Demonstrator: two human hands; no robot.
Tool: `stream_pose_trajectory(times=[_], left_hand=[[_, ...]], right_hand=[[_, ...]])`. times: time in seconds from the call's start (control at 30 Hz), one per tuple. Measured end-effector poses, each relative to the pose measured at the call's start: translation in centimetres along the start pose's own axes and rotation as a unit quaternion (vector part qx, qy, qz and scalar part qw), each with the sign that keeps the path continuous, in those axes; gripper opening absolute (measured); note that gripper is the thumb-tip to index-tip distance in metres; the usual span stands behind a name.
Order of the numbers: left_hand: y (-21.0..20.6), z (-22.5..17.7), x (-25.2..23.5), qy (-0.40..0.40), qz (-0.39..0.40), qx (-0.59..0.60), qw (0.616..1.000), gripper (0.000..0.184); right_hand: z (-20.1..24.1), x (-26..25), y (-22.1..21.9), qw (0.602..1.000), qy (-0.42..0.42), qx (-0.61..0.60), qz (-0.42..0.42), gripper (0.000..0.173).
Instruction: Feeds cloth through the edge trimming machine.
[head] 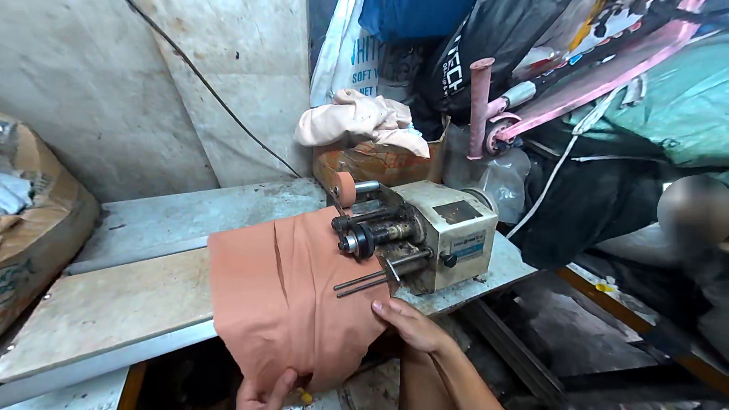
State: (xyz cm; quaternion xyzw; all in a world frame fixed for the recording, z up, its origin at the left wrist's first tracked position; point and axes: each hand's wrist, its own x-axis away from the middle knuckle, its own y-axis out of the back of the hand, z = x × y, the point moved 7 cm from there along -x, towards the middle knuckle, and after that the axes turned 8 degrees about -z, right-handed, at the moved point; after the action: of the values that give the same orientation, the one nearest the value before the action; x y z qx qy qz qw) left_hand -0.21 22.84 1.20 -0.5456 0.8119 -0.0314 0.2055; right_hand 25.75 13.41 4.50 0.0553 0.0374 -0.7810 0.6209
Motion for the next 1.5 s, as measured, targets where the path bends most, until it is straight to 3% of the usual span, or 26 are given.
stream_pose_trajectory(times=[0.1, 0.2, 0.3, 0.43, 0.57, 0.67, 0.9, 1.0, 1.5], left_hand=[[-0.4, 0.0, 0.1, -0.005, 0.011, -0.046, 0.999, 0.026], [-0.4, 0.2, 0.4, -0.005, 0.011, -0.015, 1.0, 0.022], [-0.2, 0.7, 0.6, -0.011, 0.024, -0.053, 0.998, 0.032], [-0.1, 0.9, 0.9, -0.008, 0.019, -0.01, 1.0, 0.028], [-0.6, 1.0, 0.9, -0.004, 0.038, -0.077, 0.996, 0.032], [-0.8, 0.8, 1.1, 0.0, 0.021, -0.025, 0.999, 0.029], [-0.2, 0.7, 1.4, -0.01, -0.015, -0.028, 0.999, 0.025], [0.0, 0.7, 1.3, -0.008, -0.006, -0.039, 0.999, 0.032], [0.8, 1.1, 2.2, 0.012, 0.014, -0.011, 1.0, 0.03]], right_hand=[[-0.2, 0.0, 0.0, 1.0, -0.002, 0.001, -0.004, 0.038], [-0.1, -0.1, 0.1, 1.0, 0.004, -0.004, 0.001, 0.038], [0.0, 0.0, 0.0, 1.0, 0.011, -0.002, 0.004, 0.037], [0.0, -0.2, 0.0, 1.0, 0.014, -0.002, 0.005, 0.037], [-0.1, -0.1, 0.0, 1.0, 0.007, 0.0, 0.001, 0.038], [0.0, -0.1, -0.1, 1.0, 0.016, -0.01, 0.012, 0.038], [0.1, 0.0, -0.1, 1.0, 0.015, -0.007, 0.009, 0.036], [0.1, -0.1, -0.2, 1.0, 0.015, -0.008, 0.008, 0.037], [0.4, 0.0, -0.3, 1.0, 0.018, -0.012, 0.004, 0.036]])
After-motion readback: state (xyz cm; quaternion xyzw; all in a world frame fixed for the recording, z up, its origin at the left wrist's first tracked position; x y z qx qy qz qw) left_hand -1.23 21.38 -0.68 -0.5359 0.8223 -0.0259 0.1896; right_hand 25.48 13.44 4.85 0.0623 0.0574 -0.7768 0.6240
